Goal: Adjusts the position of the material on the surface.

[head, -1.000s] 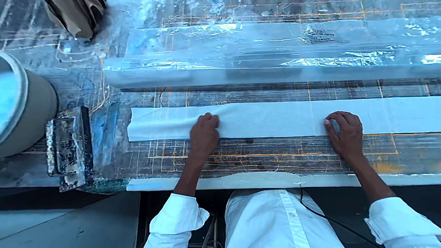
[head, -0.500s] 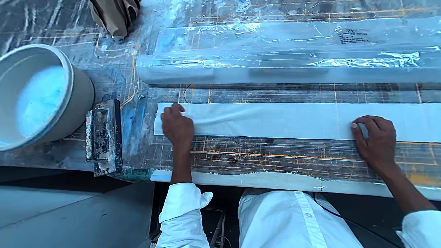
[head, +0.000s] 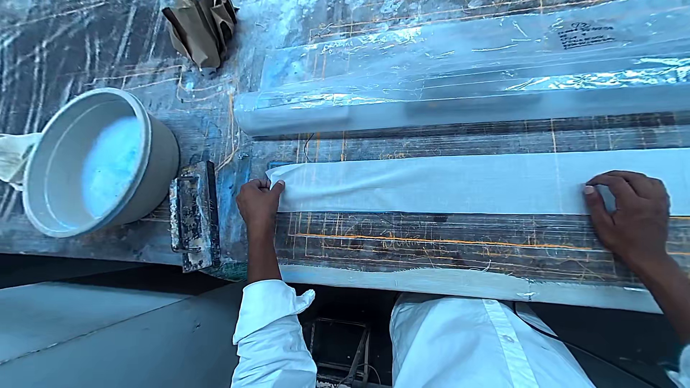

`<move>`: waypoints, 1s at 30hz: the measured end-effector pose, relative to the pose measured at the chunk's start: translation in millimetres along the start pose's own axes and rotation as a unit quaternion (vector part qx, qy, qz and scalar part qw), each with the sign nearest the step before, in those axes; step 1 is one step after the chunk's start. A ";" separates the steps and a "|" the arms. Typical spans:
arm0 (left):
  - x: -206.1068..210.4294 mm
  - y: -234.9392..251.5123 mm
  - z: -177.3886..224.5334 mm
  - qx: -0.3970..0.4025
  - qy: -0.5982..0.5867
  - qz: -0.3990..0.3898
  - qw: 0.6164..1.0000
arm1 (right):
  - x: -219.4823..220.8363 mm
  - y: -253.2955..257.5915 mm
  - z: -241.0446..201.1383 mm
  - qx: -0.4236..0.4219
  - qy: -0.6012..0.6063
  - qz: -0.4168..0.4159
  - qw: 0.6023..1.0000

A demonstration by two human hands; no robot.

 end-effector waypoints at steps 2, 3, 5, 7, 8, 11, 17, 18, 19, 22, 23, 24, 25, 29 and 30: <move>1.2 0.5 -2.2 0.034 -0.032 0.016 0.999 | 0.1 -0.2 1.1 0.003 -0.001 -0.001 1.000; 1.2 0.2 -2.5 0.046 -0.046 0.028 0.997 | 0.2 -0.4 1.5 0.004 -0.001 -0.002 1.000; -0.7 -1.2 -1.5 0.056 -0.065 0.035 0.996 | -0.2 -0.1 1.0 0.004 -0.001 -0.005 1.000; -3.9 -3.1 -0.6 0.051 -0.070 0.034 0.996 | -0.2 -0.1 0.5 0.004 0.001 -0.004 1.000; -4.9 -3.2 -1.1 0.047 -0.069 0.037 0.996 | -0.3 0.1 0.2 0.005 0.001 -0.005 1.000; -4.2 -1.9 -5.4 0.056 -0.075 0.058 0.994 | -0.2 0.2 -0.6 0.005 0.002 -0.007 1.000; 4.6 -1.0 -8.1 0.097 -0.029 0.094 0.990 | 0.0 0.4 0.4 0.004 -0.005 -0.005 1.000; 6.8 -1.3 -8.8 0.109 0.002 0.106 0.988 | -0.2 0.6 0.5 0.005 -0.006 -0.005 1.000; 8.9 -2.7 -9.1 0.124 0.035 0.123 0.984 | 0.0 0.9 0.6 0.006 -0.006 -0.005 1.000; 14.6 -22.4 2.7 0.217 0.077 0.135 0.964 | 0.7 0.6 0.4 0.007 -0.006 -0.005 1.000; 18.5 -31.0 8.7 0.269 0.081 0.108 0.954 | 0.8 0.7 0.8 0.006 -0.005 -0.004 1.000; 24.2 -36.3 11.7 0.317 0.088 0.079 0.941 | 0.9 0.6 1.1 0.005 -0.004 -0.004 1.000; 29.6 -37.0 11.8 0.334 0.099 0.060 0.936 | 1.0 1.1 1.3 0.005 -0.004 -0.003 1.000; 6.1 -38.8 13.2 0.154 0.141 0.034 0.977 | 0.0 1.4 -1.6 0.006 -0.002 -0.008 1.000; 2.0 -43.5 16.4 0.153 0.135 0.039 0.978 | 0.2 0.9 -2.1 0.006 -0.001 -0.008 1.000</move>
Point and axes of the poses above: each hand's wrist, its own y-axis towards the middle knuckle, its own x-axis out of the palm, z = x × y, the point moved 2 cm from there along y, towards the middle knuckle, and after that the axes turned 3 degrees about -x, right-handed, at the moved point
